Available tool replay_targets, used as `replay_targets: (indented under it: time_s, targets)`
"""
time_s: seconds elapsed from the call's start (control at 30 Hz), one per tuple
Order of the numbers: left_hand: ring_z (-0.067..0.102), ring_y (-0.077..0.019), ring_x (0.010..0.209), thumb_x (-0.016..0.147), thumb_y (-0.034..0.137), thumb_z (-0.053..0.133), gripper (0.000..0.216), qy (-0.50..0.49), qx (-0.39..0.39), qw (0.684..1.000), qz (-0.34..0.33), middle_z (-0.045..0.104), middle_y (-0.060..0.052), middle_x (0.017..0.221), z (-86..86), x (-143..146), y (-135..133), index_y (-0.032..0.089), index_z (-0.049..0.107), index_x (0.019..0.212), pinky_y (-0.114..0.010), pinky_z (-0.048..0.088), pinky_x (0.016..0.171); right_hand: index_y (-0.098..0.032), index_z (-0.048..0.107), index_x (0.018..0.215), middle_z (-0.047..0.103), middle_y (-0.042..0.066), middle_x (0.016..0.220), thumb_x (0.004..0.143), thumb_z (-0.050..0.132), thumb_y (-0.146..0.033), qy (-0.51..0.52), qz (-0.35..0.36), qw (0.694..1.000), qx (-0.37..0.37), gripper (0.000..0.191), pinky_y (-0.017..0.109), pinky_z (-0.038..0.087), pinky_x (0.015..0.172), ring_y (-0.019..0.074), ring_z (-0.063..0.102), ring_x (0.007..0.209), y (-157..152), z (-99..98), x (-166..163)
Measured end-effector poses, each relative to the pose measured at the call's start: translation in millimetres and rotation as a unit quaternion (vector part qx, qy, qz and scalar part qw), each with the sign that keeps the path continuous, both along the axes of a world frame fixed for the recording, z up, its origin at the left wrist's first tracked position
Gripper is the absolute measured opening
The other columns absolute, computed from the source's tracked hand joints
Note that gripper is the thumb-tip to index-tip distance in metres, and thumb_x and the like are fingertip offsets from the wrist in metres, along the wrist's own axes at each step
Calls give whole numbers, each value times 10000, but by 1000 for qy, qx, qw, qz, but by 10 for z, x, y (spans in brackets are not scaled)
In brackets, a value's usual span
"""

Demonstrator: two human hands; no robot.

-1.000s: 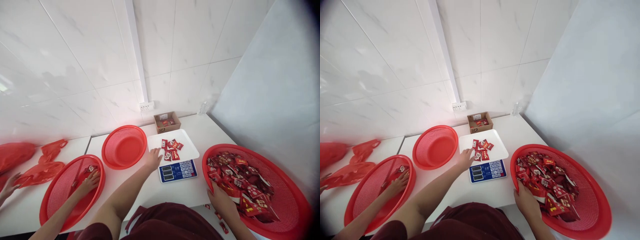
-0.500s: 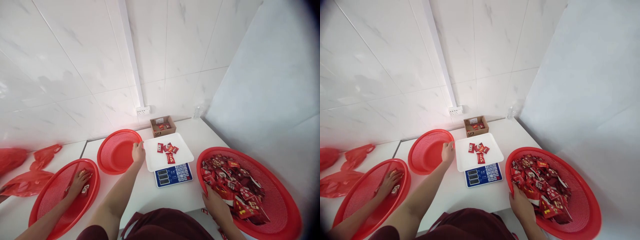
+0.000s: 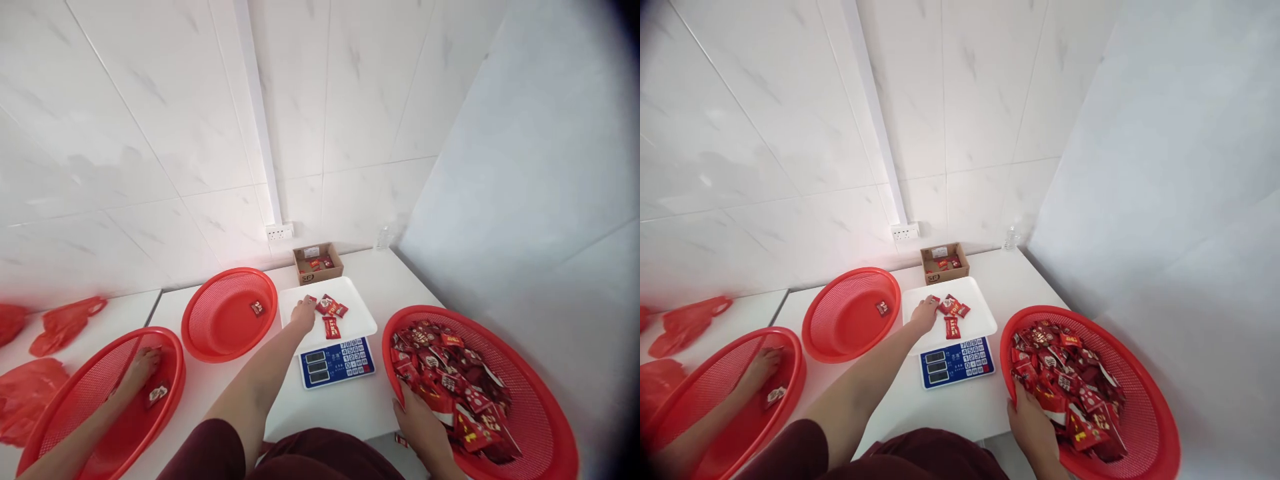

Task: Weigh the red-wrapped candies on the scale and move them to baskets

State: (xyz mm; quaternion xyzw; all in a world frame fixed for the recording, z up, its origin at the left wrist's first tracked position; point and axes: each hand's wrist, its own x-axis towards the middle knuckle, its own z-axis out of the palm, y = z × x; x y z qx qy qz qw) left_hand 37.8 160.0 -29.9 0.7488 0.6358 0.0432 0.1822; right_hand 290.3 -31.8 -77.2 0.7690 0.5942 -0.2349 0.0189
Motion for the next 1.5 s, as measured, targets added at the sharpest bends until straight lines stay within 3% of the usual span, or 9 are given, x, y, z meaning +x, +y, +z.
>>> replay_targets:
  time_s: [0.2,0.43,0.53,0.7,0.8,0.9,1.1,1.27,1.5]
  targets:
    - [493,-205,1143,716,-7,439,454,3,50,995,88,461,-83,1312,57,-444,-37,201,612,1080,-314,433,920,-89,411,1335,566,174,1271,874,292,-236,-2,8,999,33,499,356,432,910,240,545,1153,-8,-70,17]
    - [266,-317,1346,828,132,383,418,48,135,958,247,323,-139,1454,250,-1047,-156,198,511,1221,-510,265,1051,-88,419,1323,577,183,1249,871,300,-237,-9,15,999,46,490,358,442,887,243,562,1124,-10,-124,32]
    - [169,-293,1397,862,287,432,411,52,120,977,167,269,-111,1501,191,-855,-173,219,478,1265,-483,188,1103,-85,419,1323,580,183,1245,872,299,-238,-8,11,999,39,492,362,443,887,246,561,1129,-8,-135,32]
    - [111,-292,1412,851,532,415,643,-20,56,996,-61,166,-95,1542,-26,-35,-159,241,309,1414,-467,168,1119,-53,398,1341,551,190,1281,881,269,-227,-7,14,1000,13,508,356,426,926,248,530,1175,3,-51,5]
    - [50,-313,1416,808,631,405,740,-22,23,992,-119,113,-67,1555,-127,326,-96,297,231,1445,-514,134,1111,-59,390,1352,536,181,1305,877,263,-219,1,5,1000,1,517,353,415,952,238,508,1203,13,26,-16]
    - [72,-331,1408,788,647,425,715,12,4,987,-159,157,-57,1545,-190,481,-4,330,293,1415,-546,118,1096,-85,364,1378,509,166,1341,873,268,-210,12,-7,1000,-5,529,355,414,962,231,487,1228,22,87,-32]
    - [370,-286,1232,889,436,401,376,32,53,984,-165,482,-95,1312,-223,526,85,277,525,1207,-478,279,1006,-123,379,1375,474,136,1383,869,295,-190,26,-26,999,-8,517,350,407,980,216,453,1261,27,118,-45]
    - [483,-244,1081,878,404,464,254,17,29,989,-143,584,-97,1089,-228,519,158,234,619,987,-355,401,863,-97,390,1367,506,159,1347,870,294,-187,11,-22,1000,-1,514,367,431,953,235,461,1252,24,78,-40]
    - [577,-173,947,939,387,335,302,-34,53,998,29,612,-62,1028,-43,278,340,224,585,987,-265,428,741,-96,400,1360,516,159,1337,870,293,-196,10,-21,1000,3,511,379,436,943,243,479,1232,18,81,-36]
